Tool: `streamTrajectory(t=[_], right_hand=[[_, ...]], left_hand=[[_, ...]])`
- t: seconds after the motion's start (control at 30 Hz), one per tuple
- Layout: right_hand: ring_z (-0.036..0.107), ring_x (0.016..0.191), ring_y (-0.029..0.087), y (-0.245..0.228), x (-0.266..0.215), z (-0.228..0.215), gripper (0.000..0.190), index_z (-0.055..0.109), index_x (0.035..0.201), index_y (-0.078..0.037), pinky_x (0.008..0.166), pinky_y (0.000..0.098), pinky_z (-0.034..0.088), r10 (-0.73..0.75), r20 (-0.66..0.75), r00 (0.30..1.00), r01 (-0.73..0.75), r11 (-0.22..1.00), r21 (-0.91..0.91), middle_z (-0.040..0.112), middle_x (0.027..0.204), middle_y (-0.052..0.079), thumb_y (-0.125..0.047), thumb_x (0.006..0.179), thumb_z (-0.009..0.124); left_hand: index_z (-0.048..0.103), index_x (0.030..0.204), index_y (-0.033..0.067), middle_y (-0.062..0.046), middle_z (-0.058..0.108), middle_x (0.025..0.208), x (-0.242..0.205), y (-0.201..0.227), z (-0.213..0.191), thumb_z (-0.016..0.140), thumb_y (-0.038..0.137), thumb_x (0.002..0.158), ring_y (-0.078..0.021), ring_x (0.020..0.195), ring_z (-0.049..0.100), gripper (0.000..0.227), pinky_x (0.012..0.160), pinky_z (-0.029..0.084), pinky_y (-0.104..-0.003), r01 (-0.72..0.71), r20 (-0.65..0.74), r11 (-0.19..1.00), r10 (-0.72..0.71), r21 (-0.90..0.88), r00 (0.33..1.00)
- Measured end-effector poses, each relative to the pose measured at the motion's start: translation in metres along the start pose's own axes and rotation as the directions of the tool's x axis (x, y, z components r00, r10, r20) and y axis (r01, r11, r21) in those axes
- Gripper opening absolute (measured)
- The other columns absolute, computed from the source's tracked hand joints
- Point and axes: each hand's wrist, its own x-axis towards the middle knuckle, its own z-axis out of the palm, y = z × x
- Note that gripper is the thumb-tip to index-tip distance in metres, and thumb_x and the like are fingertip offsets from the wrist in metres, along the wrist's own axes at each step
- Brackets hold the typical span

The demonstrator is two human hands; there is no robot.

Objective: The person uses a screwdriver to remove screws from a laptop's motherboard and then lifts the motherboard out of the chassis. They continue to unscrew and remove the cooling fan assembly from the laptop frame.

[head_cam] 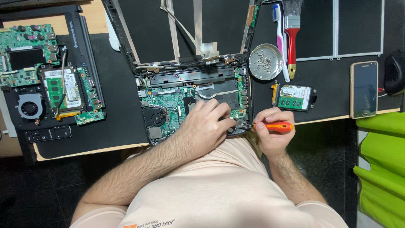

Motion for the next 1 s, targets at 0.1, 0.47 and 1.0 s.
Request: streamTrajectory(t=[0.1, 0.47, 1.0], right_hand=[[0.070, 0.071, 0.021, 0.002, 0.001, -0.002, 0.035, 0.055, 0.111, -0.005, 0.065, 0.0321, 0.059, 0.038, -0.005, 0.999, -0.038, 0.998, 0.050, 0.072, 0.084, 0.019, -0.003, 0.109, 0.089], [0.081, 0.091, 0.035, -0.016, 0.007, 0.012, 0.064, 0.041, 0.136, -0.001, 0.087, 0.0423, 0.067, 0.003, 0.138, 0.990, 0.007, 0.997, -0.072, 0.078, 0.099, 0.027, 0.002, 0.105, 0.096], [0.085, 0.089, 0.037, -0.016, 0.023, 0.084, 0.053, 0.048, 0.143, 0.010, 0.089, 0.0490, 0.069, -0.035, 0.418, 0.908, 0.059, 0.997, -0.045, 0.085, 0.098, 0.026, 0.013, 0.106, 0.085]], left_hand=[[0.082, 0.113, 0.0149, -0.006, 0.066, 0.118, -0.008, -0.004, -0.005, 0.074, 0.024, 0.111, -0.0304, 0.112, 0.068, 0.012, 0.091, 0.051, -0.048, 0.047, -0.031, 0.999, -0.046, 0.026, 0.998], [0.091, 0.104, 0.0233, 0.003, 0.076, 0.093, -0.107, -0.048, -0.076, 0.095, 0.020, 0.107, -0.0284, 0.090, 0.073, 0.006, 0.084, 0.055, -0.045, 0.297, -0.435, 0.953, -0.247, 0.050, 0.866], [0.083, 0.102, 0.0192, -0.005, 0.075, 0.104, -0.108, -0.038, -0.067, 0.090, 0.039, 0.111, -0.0328, 0.102, 0.071, 0.023, 0.095, 0.054, -0.051, 0.173, -0.408, 0.985, -0.165, -0.015, 0.898]])
